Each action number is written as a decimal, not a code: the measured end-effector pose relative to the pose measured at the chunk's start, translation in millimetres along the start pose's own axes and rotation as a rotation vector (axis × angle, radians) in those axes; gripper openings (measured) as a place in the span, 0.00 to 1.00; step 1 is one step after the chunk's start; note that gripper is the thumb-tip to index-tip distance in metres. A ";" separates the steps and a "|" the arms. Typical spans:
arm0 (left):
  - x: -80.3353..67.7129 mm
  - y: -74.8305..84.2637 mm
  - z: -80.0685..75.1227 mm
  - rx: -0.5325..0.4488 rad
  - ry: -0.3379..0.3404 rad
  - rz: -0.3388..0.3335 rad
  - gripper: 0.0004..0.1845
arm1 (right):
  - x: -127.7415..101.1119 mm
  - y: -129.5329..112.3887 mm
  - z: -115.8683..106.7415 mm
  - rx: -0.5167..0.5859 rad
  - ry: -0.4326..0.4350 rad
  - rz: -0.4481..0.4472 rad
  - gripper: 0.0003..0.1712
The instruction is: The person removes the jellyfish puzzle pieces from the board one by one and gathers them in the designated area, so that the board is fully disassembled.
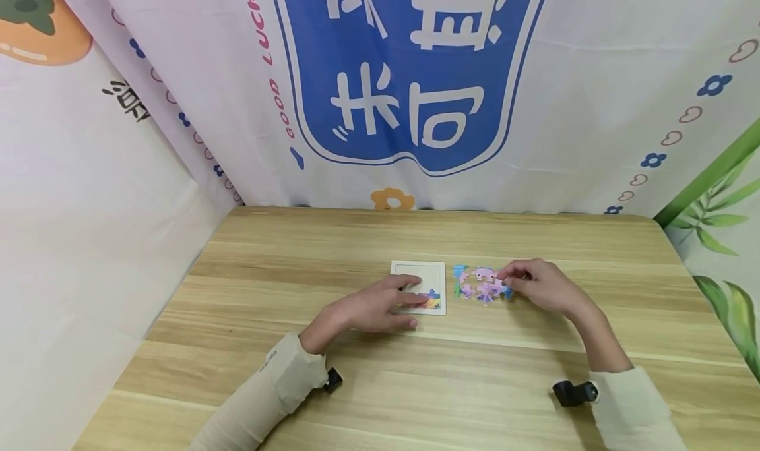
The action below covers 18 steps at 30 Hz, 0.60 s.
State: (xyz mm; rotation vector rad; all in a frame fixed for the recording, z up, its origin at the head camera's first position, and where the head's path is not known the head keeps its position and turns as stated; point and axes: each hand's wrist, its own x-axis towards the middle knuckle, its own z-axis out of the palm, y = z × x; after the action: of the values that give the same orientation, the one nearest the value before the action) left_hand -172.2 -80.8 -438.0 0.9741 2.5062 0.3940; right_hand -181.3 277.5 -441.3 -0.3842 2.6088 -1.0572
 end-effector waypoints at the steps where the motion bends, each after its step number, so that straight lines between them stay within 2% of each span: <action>1: -0.1 0.1 -0.2 -0.003 -0.001 0.000 0.29 | -0.4 1.4 -0.4 -0.004 0.001 0.006 0.15; 18: 0.5 -0.4 -0.5 0.002 -0.006 0.003 0.29 | -8.4 13.3 -10.2 0.008 -0.024 -0.012 0.13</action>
State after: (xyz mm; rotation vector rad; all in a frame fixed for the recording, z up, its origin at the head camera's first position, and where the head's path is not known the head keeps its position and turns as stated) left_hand -173.0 -80.8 -437.8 0.9782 2.5001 0.3891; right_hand -179.0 296.2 -442.3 -0.4089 2.5837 -1.0598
